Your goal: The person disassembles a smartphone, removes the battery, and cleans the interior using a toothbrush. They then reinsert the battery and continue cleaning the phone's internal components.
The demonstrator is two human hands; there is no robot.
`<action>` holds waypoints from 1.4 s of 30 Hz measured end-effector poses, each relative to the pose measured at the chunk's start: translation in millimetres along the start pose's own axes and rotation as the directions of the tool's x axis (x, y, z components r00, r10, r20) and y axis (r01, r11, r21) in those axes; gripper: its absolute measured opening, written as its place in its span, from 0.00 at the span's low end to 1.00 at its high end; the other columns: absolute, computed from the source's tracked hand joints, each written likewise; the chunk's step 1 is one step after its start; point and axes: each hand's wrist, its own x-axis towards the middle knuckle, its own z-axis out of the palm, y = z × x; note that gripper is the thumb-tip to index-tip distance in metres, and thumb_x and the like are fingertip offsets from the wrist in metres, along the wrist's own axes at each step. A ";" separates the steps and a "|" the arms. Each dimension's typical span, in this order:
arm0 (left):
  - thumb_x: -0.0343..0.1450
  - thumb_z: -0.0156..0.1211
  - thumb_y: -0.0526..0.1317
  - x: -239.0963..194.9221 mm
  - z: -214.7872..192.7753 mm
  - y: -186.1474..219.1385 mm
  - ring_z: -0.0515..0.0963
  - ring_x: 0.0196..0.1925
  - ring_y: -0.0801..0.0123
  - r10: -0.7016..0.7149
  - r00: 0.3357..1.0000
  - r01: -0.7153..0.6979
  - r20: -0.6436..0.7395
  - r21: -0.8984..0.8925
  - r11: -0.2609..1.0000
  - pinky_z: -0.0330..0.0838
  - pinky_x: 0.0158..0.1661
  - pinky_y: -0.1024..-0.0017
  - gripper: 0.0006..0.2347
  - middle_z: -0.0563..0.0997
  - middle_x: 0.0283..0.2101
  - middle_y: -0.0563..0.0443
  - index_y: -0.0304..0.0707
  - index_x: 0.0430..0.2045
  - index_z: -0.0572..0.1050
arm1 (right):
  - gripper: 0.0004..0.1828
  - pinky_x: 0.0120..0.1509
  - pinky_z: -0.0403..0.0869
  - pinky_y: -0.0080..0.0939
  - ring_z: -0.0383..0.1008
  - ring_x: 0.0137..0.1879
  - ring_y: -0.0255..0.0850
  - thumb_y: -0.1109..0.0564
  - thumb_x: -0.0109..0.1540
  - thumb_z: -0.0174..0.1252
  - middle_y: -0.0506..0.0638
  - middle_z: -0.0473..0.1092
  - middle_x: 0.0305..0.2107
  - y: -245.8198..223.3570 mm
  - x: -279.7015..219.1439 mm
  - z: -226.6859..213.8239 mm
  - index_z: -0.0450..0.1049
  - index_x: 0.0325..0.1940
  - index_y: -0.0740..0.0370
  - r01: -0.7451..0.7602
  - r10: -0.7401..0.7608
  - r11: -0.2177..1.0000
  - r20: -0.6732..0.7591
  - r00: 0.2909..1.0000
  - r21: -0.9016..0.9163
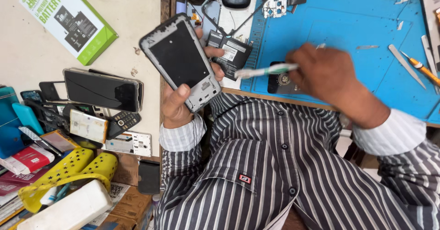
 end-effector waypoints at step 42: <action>0.69 0.64 0.48 38.0 60.6 -35.7 0.80 0.58 0.56 -0.392 0.884 0.331 0.253 0.253 0.909 0.77 0.61 0.58 0.40 0.69 0.69 0.30 0.30 0.75 0.51 | 0.15 0.42 0.75 0.41 0.77 0.40 0.44 0.66 0.59 0.66 0.52 0.73 0.42 62.6 -49.2 -46.0 0.81 0.50 0.60 -0.309 0.362 0.856 -0.055 0.930 0.415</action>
